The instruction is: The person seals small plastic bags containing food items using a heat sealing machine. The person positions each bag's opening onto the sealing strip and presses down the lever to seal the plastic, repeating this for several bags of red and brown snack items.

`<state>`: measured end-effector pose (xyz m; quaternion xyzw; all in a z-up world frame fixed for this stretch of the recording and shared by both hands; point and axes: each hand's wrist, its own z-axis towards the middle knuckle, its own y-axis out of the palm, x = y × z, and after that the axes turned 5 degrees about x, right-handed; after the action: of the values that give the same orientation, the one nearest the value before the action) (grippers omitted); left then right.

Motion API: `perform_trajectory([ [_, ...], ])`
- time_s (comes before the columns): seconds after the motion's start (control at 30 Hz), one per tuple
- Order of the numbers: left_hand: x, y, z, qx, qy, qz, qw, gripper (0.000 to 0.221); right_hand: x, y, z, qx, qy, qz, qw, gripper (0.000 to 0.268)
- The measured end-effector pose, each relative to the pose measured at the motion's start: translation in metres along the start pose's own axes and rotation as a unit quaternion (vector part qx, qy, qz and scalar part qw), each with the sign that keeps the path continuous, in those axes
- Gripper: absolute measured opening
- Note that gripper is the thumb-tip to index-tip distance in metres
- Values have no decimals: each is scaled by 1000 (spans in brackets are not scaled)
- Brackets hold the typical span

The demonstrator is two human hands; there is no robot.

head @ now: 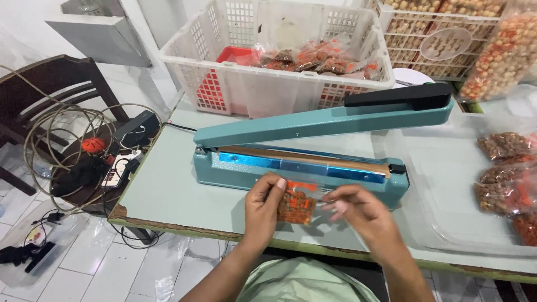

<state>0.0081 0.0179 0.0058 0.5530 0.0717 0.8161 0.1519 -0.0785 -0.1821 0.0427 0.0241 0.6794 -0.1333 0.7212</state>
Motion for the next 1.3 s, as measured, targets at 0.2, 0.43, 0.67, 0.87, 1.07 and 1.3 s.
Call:
perform_trajectory([
  [0.2, -2, 9, -12, -44, -33, -19, 998, 17, -1, 41, -6, -58, 114, 127, 984, 51],
  [0.43, 5, 6, -3, -26, 26, 26, 999, 18, 7, 36, -4, -60, 83, 111, 989, 46],
  [0.67, 2, -10, 5, 31, 17, 5, 999, 18, -6, 23, -5, -14, 95, 111, 989, 45],
  [0.87, -6, -29, -6, -35, 122, 66, 990, 40, -33, -23, -8, 28, -24, 19, 999, 42],
  [1.07, -23, -37, -16, -177, 103, 105, 973, 28, -145, -38, -6, 235, -181, -124, 947, 32],
  [1.3, -2, -37, -13, -261, 48, 168, 949, 33, -254, -36, 79, 24, -314, -289, 904, 26],
])
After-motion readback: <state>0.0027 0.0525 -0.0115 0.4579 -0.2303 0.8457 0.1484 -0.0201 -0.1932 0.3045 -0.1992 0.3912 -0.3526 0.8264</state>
